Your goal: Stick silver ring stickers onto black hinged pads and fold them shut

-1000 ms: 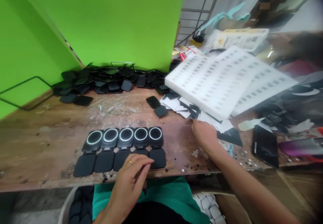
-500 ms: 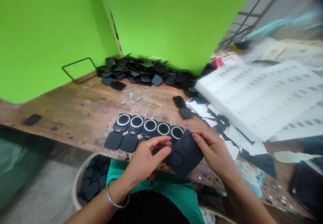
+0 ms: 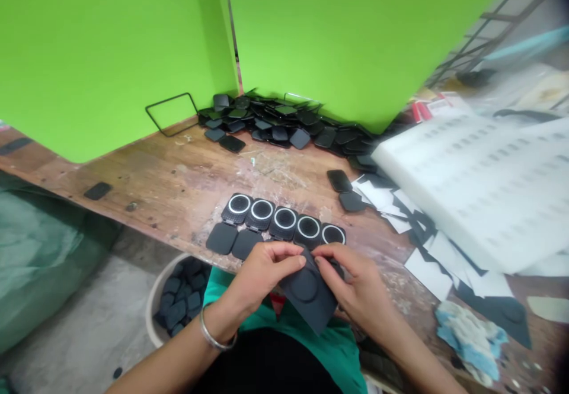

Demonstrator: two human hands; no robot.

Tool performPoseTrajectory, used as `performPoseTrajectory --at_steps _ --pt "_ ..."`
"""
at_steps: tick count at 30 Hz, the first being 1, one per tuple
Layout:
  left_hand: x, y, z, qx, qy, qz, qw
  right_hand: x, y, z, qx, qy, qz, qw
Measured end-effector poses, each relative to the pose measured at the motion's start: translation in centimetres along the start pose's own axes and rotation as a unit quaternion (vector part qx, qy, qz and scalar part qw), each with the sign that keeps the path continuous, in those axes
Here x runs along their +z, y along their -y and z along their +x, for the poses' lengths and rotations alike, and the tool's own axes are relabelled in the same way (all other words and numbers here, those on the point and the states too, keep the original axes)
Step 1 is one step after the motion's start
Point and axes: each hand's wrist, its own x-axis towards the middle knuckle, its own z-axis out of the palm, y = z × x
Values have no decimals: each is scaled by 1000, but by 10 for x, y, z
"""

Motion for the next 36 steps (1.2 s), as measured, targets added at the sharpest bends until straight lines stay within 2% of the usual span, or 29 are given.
performPoseTrajectory --at_steps 3,7,9,16,21,26,29,33,36 --pt "2 0 -2 43 5 67 997 -2 4 -2 43 15 14 999" --pt "8 -1 -5 106 1 173 979 -3 4 -2 41 13 14 999" --pt "11 0 -4 112 3 188 976 -4 3 -3 46 20 19 999" --pt "13 3 0 65 13 160 985 -18 -7 -6 104 -28 6 994" --pt "18 -3 2 30 16 88 996 -41 -19 -7 159 -92 74 980" --pt "29 -5 2 33 30 55 997 -42 -22 -8 135 -84 100 982" --pt "32 -4 1 29 54 25 998 -38 -30 -8 189 -88 165 964" --pt "29 -3 -2 37 64 8 997 -39 -38 -12 286 -25 298 910" --pt "26 0 -3 4 114 -2 993 -40 -33 -14 303 -41 311 900"
